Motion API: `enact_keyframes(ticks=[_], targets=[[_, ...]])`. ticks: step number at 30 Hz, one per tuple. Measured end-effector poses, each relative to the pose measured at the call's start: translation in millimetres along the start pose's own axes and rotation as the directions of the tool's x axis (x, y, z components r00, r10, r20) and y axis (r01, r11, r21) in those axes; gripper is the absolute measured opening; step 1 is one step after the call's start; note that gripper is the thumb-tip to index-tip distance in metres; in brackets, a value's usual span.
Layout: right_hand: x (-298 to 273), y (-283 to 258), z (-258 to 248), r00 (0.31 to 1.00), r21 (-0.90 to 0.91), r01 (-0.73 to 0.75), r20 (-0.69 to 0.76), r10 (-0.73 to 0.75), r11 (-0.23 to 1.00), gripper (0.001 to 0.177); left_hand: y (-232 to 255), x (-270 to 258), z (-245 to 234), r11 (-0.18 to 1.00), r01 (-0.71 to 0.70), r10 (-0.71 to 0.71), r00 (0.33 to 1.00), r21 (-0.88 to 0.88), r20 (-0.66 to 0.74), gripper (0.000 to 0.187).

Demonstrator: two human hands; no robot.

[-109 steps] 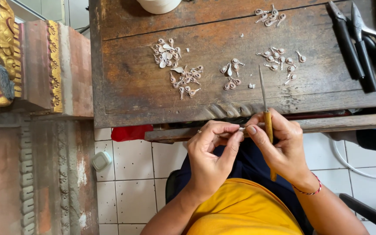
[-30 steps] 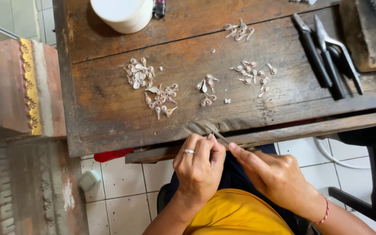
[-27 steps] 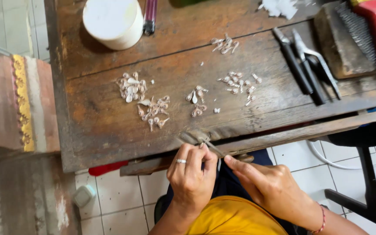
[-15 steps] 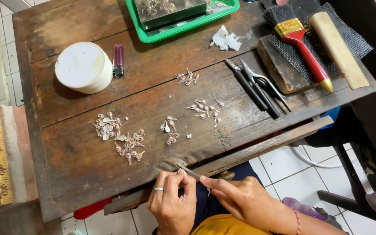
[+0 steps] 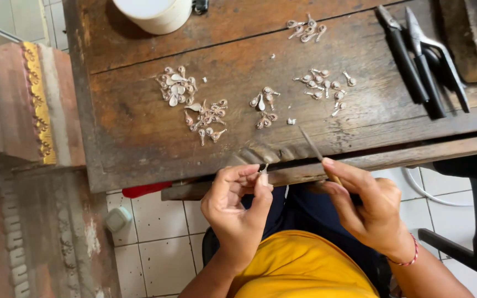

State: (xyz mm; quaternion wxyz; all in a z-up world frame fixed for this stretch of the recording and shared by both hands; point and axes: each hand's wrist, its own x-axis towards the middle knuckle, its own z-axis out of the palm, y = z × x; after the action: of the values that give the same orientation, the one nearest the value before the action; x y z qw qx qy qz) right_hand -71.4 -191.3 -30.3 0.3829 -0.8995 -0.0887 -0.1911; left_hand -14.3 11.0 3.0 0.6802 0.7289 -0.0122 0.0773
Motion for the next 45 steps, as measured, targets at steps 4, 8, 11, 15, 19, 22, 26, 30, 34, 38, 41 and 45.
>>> enact_keyframes(ticks=[4, 8, 11, 15, 19, 22, 26, 30, 34, 38, 41, 45], targets=[[-19.6, 12.7, 3.4, 0.999, 0.031, -0.018, -0.026, 0.019, 0.999, 0.032, 1.8, -3.9, -4.9, 0.949, 0.242, -0.235, 0.97, -0.204, 0.056, 0.013], [-23.9, 14.5, 4.2, 0.996, 0.047, -0.087, -0.022, 0.088, 0.995, 0.035, -1.8, -7.4, -3.9, 0.92, 0.272, -0.248, 0.961, -0.281, 0.12, 0.02], [-27.2, 13.9, 6.5, 0.992, 0.071, -0.119, -0.027, 0.121, 0.99, 0.035, -1.6, -6.6, -3.8, 0.896, 0.307, -0.265, 0.949, -0.322, 0.168, 0.017], [-29.9, 12.2, 6.2, 0.988, 0.034, -0.155, -0.004, 0.155, 0.987, 0.034, -4.1, -6.3, -0.6, 0.85, 0.362, -0.299, 0.93, -0.383, 0.214, 0.022], [-26.6, 4.8, 5.9, 0.988, 0.055, -0.151, 0.004, 0.151, 0.987, 0.032, 1.2, -5.4, -0.2, 0.839, 0.364, -0.297, 0.929, -0.405, 0.221, 0.022], [-28.4, 3.8, 6.1, 0.988, 0.068, -0.152, 0.017, 0.151, 0.986, 0.032, -0.3, -6.3, -1.1, 0.844, 0.342, -0.269, 0.936, -0.413, 0.226, 0.026], [-29.4, 2.0, 5.8, 0.989, 0.064, -0.148, 0.033, 0.146, 0.987, 0.033, -2.5, -7.3, -1.4, 0.819, 0.35, -0.263, 0.933, -0.455, 0.246, 0.028], [-28.5, -1.8, 4.9, 0.986, 0.067, -0.161, 0.048, 0.158, 0.985, 0.033, -6.5, -8.0, -0.4, 0.812, 0.358, -0.264, 0.93, -0.462, 0.257, 0.029], [-31.2, 0.5, 5.9, 0.988, 0.042, -0.15, 0.053, 0.148, 0.988, 0.034, -5.8, -7.6, -0.2, 0.808, 0.364, -0.266, 0.927, -0.464, 0.264, 0.03], [-33.0, 1.4, 7.6, 0.985, 0.061, -0.164, 0.061, 0.161, 0.984, 0.035, -7.0, -8.0, -0.2, 0.804, 0.366, -0.263, 0.926, -0.47, 0.271, 0.03], [-34.1, 2.1, 8.5, 0.985, 0.06, -0.167, 0.058, 0.164, 0.984, 0.035, -2.4, -6.1, 1.6, 0.819, 0.352, -0.262, 0.932, -0.453, 0.251, 0.027], [-26.6, -11.5, 7.0, 0.963, 0.188, -0.271, 0.042, 0.268, 0.944, 0.039, -0.4, -6.6, 5.0, 0.921, 0.168, -0.108, 0.977, -0.351, 0.185, 0.012]])
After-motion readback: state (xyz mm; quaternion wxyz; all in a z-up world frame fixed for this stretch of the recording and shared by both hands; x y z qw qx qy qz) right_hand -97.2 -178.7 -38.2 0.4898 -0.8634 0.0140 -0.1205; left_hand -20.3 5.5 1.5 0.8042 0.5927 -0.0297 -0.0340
